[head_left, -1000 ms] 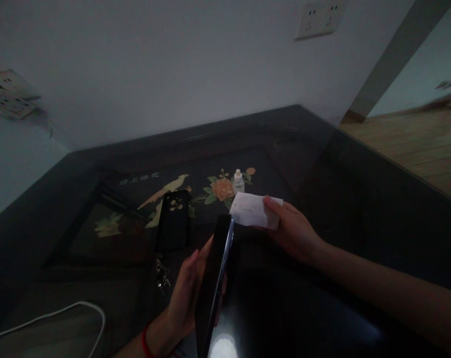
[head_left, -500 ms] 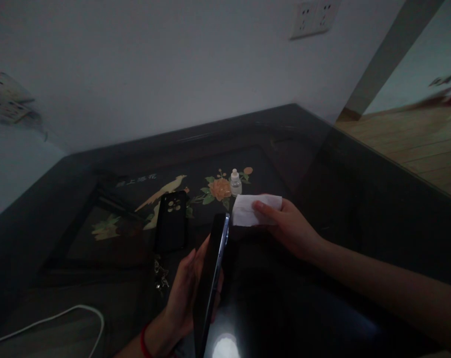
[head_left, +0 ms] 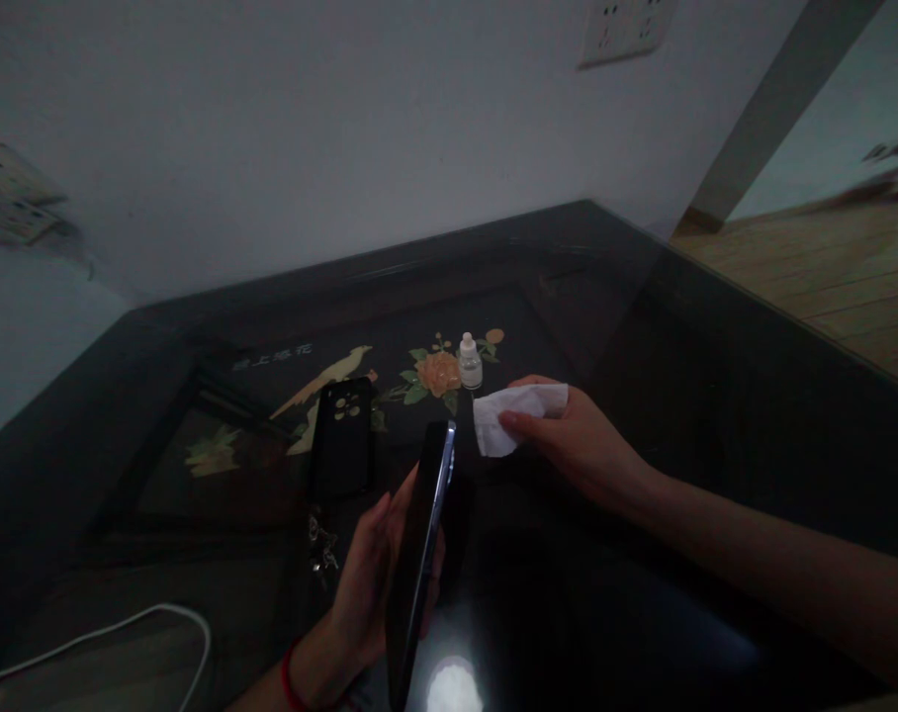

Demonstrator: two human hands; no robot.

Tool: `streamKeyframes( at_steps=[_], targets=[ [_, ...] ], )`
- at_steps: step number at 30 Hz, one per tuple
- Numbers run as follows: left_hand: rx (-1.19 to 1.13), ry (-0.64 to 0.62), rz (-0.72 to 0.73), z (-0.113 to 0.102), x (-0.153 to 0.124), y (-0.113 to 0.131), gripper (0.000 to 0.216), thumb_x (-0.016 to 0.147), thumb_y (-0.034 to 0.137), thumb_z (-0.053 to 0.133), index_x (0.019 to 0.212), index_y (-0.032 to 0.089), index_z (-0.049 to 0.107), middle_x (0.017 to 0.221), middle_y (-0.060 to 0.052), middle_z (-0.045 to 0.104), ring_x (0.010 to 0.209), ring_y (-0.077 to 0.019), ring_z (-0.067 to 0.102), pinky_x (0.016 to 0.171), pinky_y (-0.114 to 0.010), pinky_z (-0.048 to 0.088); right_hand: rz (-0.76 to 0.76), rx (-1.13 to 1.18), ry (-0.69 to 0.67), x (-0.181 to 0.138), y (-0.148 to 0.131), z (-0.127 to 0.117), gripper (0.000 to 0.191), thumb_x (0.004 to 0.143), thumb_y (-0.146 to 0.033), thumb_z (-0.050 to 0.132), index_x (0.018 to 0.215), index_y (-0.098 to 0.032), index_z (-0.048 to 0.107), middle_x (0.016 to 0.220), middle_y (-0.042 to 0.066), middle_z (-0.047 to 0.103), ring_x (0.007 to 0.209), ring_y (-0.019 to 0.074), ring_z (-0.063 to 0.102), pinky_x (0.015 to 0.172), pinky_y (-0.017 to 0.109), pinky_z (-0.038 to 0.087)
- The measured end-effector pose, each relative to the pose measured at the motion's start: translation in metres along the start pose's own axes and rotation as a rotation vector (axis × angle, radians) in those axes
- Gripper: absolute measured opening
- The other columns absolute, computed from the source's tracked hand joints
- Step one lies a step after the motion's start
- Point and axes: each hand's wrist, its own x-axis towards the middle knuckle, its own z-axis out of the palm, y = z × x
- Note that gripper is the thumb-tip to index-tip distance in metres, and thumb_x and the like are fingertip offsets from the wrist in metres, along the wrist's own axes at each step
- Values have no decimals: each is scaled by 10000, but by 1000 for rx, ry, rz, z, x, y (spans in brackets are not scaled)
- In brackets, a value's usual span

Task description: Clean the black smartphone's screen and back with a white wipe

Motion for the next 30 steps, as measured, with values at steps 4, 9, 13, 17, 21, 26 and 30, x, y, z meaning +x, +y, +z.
streamKeyframes(
  at_steps=[4, 9, 13, 17, 21, 26, 30],
  targets=[
    [-14, -47, 6, 1, 1, 1, 435, 955, 441, 280, 1347, 316, 421, 608, 3, 636, 336, -100, 541, 290, -151, 416, 13, -17, -9, 0, 1, -1, 283, 585, -185, 781, 822, -182, 628, 695, -37, 658, 621, 118, 602, 604, 245, 487],
    [-38, -62, 2, 2, 1, 2, 403, 962, 423, 267, 1291, 326, 478, 632, -6, 655, 350, -98, 560, 303, -149, 430, 0, -18, -23, 0, 2, -2, 289, 591, -200, 780, 840, -185, 634, 705, -35, 664, 625, 121, 612, 609, 243, 495],
    [-36, -77, 5, -2, 1, 1, 427, 964, 428, 245, 1326, 312, 441, 640, -13, 654, 360, -106, 573, 309, -150, 434, 2, -13, -11, 0, 2, -1, 291, 572, -202, 795, 821, -185, 645, 705, -34, 667, 620, 116, 608, 608, 238, 494],
    [-45, -83, 1, -1, 1, 1, 424, 963, 434, 252, 1314, 310, 455, 613, -1, 639, 362, -101, 570, 316, -146, 438, -34, -161, -32, -1, 0, -2, 182, 606, -234, 779, 750, -176, 684, 667, -23, 665, 609, 116, 593, 594, 240, 471],
    [-52, -122, 13, 2, 1, 2, 410, 967, 418, 246, 1262, 321, 514, 625, -1, 646, 369, -96, 565, 321, -143, 432, -149, -342, -101, -4, -6, -3, 109, 672, -266, 737, 737, -181, 721, 733, 7, 678, 671, 134, 610, 616, 250, 469],
    [-30, -142, 18, 2, 2, 2, 428, 972, 412, 222, 1300, 325, 481, 632, 5, 642, 375, -95, 559, 328, -149, 429, -305, -482, 2, -12, -13, 2, 182, 699, -283, 722, 846, -191, 664, 774, 0, 667, 629, 133, 595, 527, 224, 453],
    [-37, -103, -4, 2, 3, 1, 422, 965, 420, 260, 1285, 307, 510, 597, 14, 621, 376, -89, 544, 355, -155, 448, -539, -584, 55, -19, -15, 9, 99, 742, -235, 691, 750, -203, 598, 704, -23, 621, 610, 118, 577, 513, 205, 445]
  ],
)
